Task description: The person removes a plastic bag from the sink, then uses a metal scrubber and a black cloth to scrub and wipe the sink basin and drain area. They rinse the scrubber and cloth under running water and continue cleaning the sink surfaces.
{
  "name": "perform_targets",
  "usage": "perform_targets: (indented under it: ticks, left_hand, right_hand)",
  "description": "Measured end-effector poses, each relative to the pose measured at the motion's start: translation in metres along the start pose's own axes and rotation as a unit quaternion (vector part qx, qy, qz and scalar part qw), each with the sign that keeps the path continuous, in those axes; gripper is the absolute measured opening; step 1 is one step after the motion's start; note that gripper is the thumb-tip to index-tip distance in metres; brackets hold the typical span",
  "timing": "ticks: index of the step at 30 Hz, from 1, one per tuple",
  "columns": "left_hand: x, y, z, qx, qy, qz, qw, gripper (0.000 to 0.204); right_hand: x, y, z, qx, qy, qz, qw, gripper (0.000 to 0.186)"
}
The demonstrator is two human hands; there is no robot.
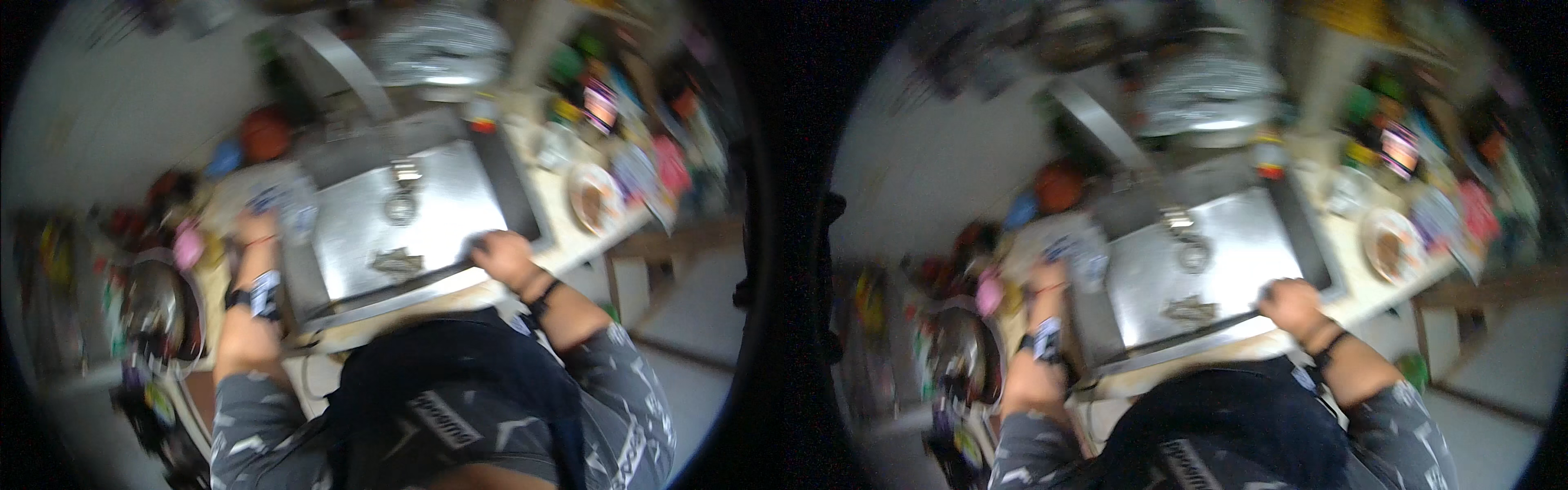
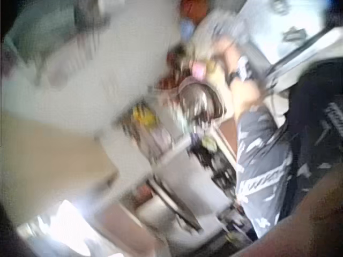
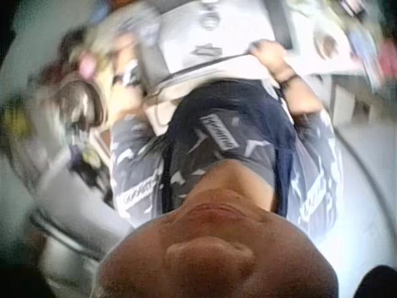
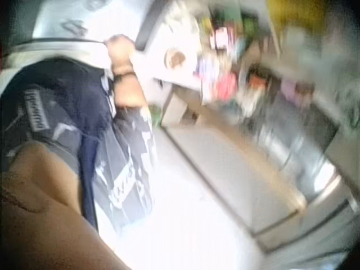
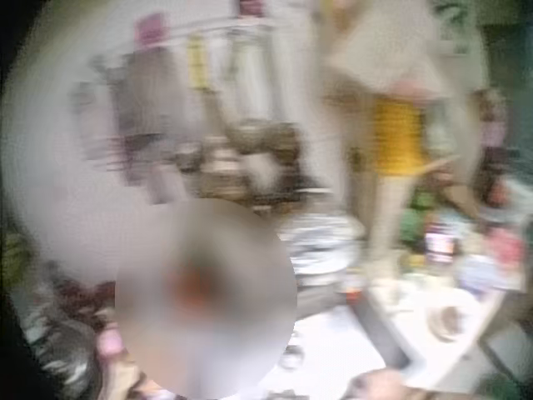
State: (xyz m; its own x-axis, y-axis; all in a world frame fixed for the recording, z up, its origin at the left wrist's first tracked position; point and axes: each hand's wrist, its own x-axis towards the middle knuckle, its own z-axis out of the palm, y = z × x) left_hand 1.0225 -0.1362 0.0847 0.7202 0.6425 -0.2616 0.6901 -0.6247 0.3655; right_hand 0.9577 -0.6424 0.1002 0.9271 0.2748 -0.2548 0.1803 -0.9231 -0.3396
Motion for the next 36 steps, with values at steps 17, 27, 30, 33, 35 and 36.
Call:
perform_targets:
  ticks: [17, 27, 30, 33, 35, 36]
  left_hand:
    - [-0.094, 0.002, 0.032, -0.105, 0.111, 0.352, 0.924, 0.028]
    - [-0.207, 0.122, 0.077, -0.091, -0.245, 0.596, 0.760, 0.029]
    - [-0.227, 0.152, 0.083, -0.052, -0.198, 0.689, 0.695, 0.031]
    - [-0.243, 0.172, 0.085, -0.072, -0.166, 0.696, 0.695, 0.038]
    - [-0.252, 0.180, 0.086, -0.079, -0.109, 0.683, 0.717, 0.050]
    - [-0.255, 0.183, 0.088, -0.107, -0.081, 0.678, 0.723, 0.051]
  right_hand:
    - [-0.002, 0.010, 0.002, 0.013, 0.030, -0.017, 0.999, 0.036]
    - [0.007, -0.013, -0.018, 0.432, -0.045, -0.083, 0.897, 0.113]
    - [0.001, -0.010, -0.021, 0.411, -0.072, -0.074, 0.906, 0.075]
    - [-0.017, 0.001, -0.027, 0.407, 0.003, -0.060, 0.911, 0.041]
    - [-0.037, 0.009, -0.033, 0.446, 0.027, 0.030, 0.894, 0.022]
    - [-0.047, 0.013, -0.036, 0.524, 0.046, 0.071, 0.847, 0.020]
